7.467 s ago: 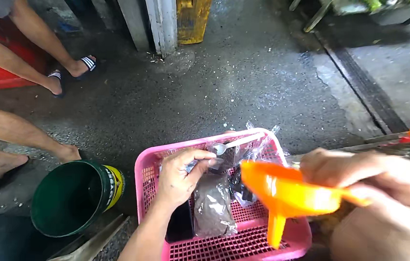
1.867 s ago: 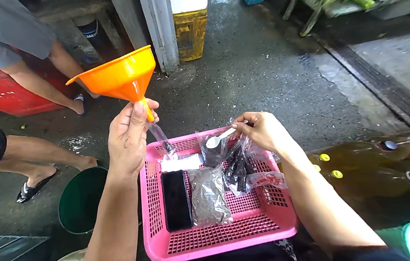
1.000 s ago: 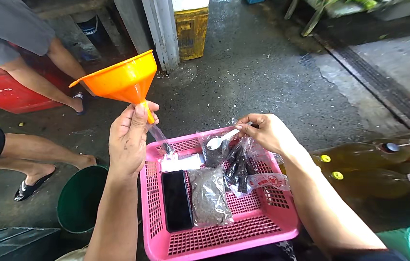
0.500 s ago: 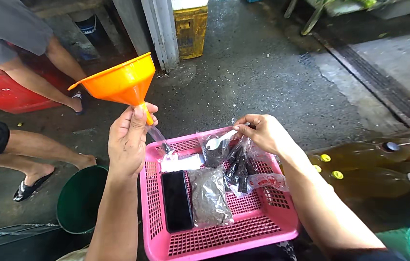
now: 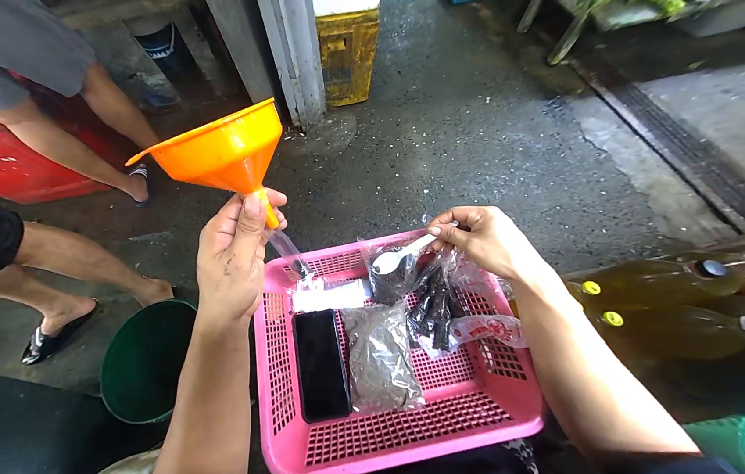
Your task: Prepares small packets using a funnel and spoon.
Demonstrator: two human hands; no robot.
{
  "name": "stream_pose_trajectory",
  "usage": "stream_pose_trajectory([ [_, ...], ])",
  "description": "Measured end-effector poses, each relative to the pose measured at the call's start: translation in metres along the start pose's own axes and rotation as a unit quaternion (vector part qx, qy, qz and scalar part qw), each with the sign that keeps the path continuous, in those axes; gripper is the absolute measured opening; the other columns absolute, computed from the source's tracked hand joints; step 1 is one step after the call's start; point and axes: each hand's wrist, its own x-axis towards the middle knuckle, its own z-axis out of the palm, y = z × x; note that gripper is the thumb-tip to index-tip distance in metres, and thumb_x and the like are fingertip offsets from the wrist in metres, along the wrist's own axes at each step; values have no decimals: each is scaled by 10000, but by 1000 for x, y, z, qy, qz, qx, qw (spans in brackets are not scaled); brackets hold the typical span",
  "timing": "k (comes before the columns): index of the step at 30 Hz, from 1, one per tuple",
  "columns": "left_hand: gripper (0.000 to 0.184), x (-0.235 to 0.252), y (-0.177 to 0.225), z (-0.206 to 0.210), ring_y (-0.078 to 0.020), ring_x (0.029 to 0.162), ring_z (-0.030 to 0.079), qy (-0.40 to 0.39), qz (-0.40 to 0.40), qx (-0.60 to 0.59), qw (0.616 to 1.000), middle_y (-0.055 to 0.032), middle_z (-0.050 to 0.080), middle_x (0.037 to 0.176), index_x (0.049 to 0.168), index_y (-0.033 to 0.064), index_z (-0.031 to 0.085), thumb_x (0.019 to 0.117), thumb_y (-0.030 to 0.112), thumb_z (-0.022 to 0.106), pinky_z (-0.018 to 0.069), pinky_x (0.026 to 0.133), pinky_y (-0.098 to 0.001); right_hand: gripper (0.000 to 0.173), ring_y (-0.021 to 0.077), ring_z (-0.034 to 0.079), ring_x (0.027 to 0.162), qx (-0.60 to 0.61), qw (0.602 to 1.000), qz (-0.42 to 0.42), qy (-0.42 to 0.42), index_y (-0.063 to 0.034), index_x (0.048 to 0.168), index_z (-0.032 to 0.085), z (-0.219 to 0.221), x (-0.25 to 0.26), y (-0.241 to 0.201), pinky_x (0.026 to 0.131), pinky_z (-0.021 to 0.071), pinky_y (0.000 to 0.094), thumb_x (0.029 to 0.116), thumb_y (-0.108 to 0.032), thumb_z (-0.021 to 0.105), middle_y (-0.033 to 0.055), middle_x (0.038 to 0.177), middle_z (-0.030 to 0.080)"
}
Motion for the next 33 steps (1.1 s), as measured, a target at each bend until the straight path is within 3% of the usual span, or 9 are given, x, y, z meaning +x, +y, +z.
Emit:
stream_pose_trajectory([
  [12,286,-1,-2,-1,-71,944,649,-1,-5,-2,1000,48,674,1053,1110,135,675,1104,295,438,549,914,-266,116,52,637,589,-19,1000,-16,-7,-146,956,757,7,1,2,589,541,279,1004,-217,678,-44,737,736],
  [33,288,-3,-3,-2,-74,948,651,2,-10,-8,1000,42,676,1068,1116,131,676,1105,290,436,550,919,-268,106,62,668,633,23,1000,-9,19,-130,963,761,-5,-1,4,618,560,264,1001,-176,672,-24,755,745],
])
